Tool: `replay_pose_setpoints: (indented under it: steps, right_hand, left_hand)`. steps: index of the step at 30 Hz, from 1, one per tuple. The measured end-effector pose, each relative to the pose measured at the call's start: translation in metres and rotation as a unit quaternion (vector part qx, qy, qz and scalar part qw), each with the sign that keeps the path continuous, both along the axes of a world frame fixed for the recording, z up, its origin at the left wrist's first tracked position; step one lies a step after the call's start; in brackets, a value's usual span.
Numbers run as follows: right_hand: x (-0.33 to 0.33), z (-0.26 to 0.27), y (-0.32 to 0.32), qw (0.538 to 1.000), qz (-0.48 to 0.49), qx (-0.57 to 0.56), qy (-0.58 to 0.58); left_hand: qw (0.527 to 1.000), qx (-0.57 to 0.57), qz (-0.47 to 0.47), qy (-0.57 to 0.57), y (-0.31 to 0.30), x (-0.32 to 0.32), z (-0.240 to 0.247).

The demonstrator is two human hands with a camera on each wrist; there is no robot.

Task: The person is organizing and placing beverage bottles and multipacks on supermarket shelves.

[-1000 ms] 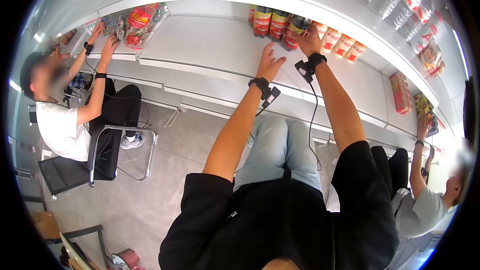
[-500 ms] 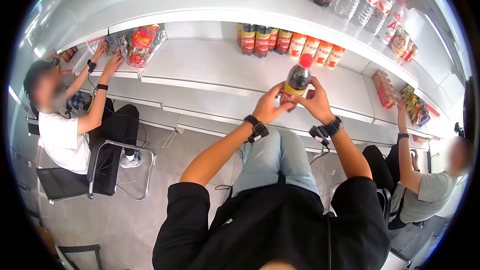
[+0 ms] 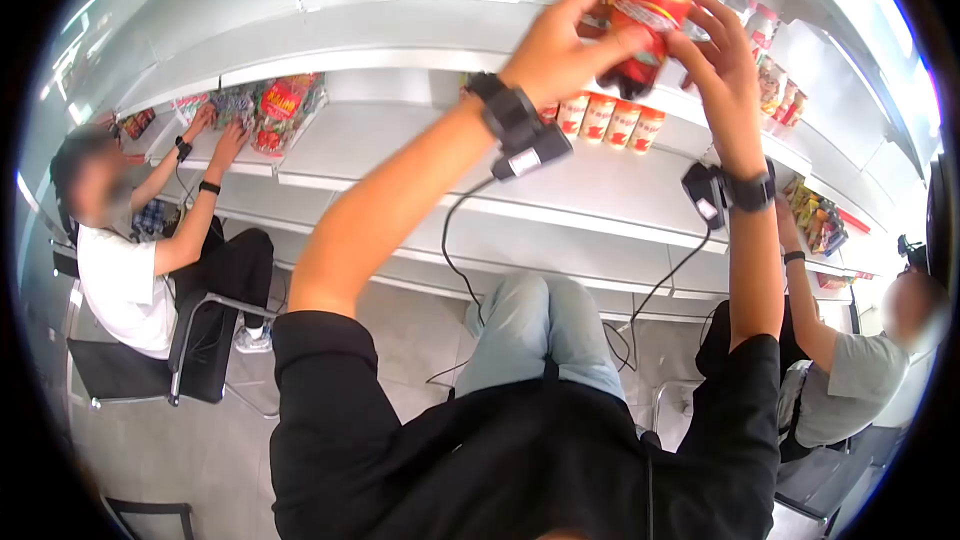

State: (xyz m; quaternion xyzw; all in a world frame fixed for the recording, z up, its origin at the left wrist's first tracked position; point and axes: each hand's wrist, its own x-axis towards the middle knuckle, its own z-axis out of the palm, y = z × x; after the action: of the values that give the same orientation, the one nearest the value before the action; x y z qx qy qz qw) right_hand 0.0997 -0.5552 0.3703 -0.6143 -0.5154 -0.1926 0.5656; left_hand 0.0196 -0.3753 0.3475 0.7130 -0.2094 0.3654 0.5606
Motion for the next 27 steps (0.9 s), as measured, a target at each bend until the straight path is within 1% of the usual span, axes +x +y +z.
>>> replay_pose_setpoints:
  steps: [1, 2, 3, 4, 5, 8, 9, 11, 13, 15, 17, 18, 21, 22, 25, 27]
  right_hand:
    - [0.005, 0.012, 0.006, 0.999, -0.012, -0.013, -0.026]
    - [0.018, 0.015, 0.015, 0.999, -0.009, -0.015, -0.034]
    - [0.035, 0.016, 0.026, 0.999, 0.002, -0.020, -0.030]
    - [0.047, 0.015, 0.034, 0.999, -0.002, -0.022, -0.040]
    - [0.057, 0.012, 0.042, 0.999, -0.006, -0.026, -0.047]
    - [0.088, 0.002, 0.058, 0.995, -0.024, -0.061, -0.068]
    - [0.092, -0.002, 0.060, 0.995, -0.024, -0.064, -0.075]
    - [0.102, -0.011, 0.063, 0.993, -0.053, -0.094, -0.053]
    - [0.106, -0.011, 0.065, 0.993, -0.046, -0.107, -0.031]
    - [0.111, -0.012, 0.065, 0.989, -0.060, -0.133, -0.005]
    - [0.124, -0.020, 0.068, 0.988, -0.042, -0.150, -0.021]
    - [0.133, -0.024, 0.070, 0.986, -0.033, -0.159, -0.028]
    - [0.149, -0.034, 0.079, 0.973, -0.085, -0.194, -0.091]
    - [0.147, -0.030, 0.079, 0.974, -0.067, -0.210, -0.059]
    - [0.165, -0.035, 0.084, 0.972, -0.026, -0.233, -0.002]
    - [0.162, -0.045, 0.081, 0.975, -0.021, -0.217, 0.029]
  left_hand:
    - [1.000, 0.006, -0.006, -0.012, 0.011, 0.011, 0.014]
    - [1.000, 0.025, 0.015, -0.002, 0.021, 0.022, 0.023]
    - [0.997, 0.047, 0.056, 0.026, 0.028, 0.029, 0.029]
    - [0.997, 0.053, 0.052, 0.031, 0.034, 0.040, 0.032]
    - [0.996, 0.057, 0.050, 0.037, 0.042, 0.051, 0.030]
    - [0.984, 0.130, 0.086, 0.088, 0.070, 0.097, 0.016]
    - [0.973, 0.156, 0.106, 0.132, 0.074, 0.105, 0.013]
    - [0.969, 0.142, 0.103, 0.172, 0.078, 0.119, 0.008]
    - [0.964, 0.164, 0.112, 0.177, 0.083, 0.136, 0.009]
    - [0.958, 0.183, 0.124, 0.181, 0.088, 0.153, 0.009]
    - [0.953, 0.201, 0.138, 0.181, 0.092, 0.166, 0.011]
    - [0.937, 0.242, 0.172, 0.184, 0.091, 0.171, 0.012]
    - [0.927, 0.230, 0.191, 0.228, 0.089, 0.183, 0.019]
    - [0.916, 0.247, 0.217, 0.232, 0.089, 0.188, 0.021]
    - [0.902, 0.252, 0.257, 0.237, 0.090, 0.205, 0.021]
    - [0.915, 0.221, 0.207, 0.265, 0.094, 0.212, 0.022]
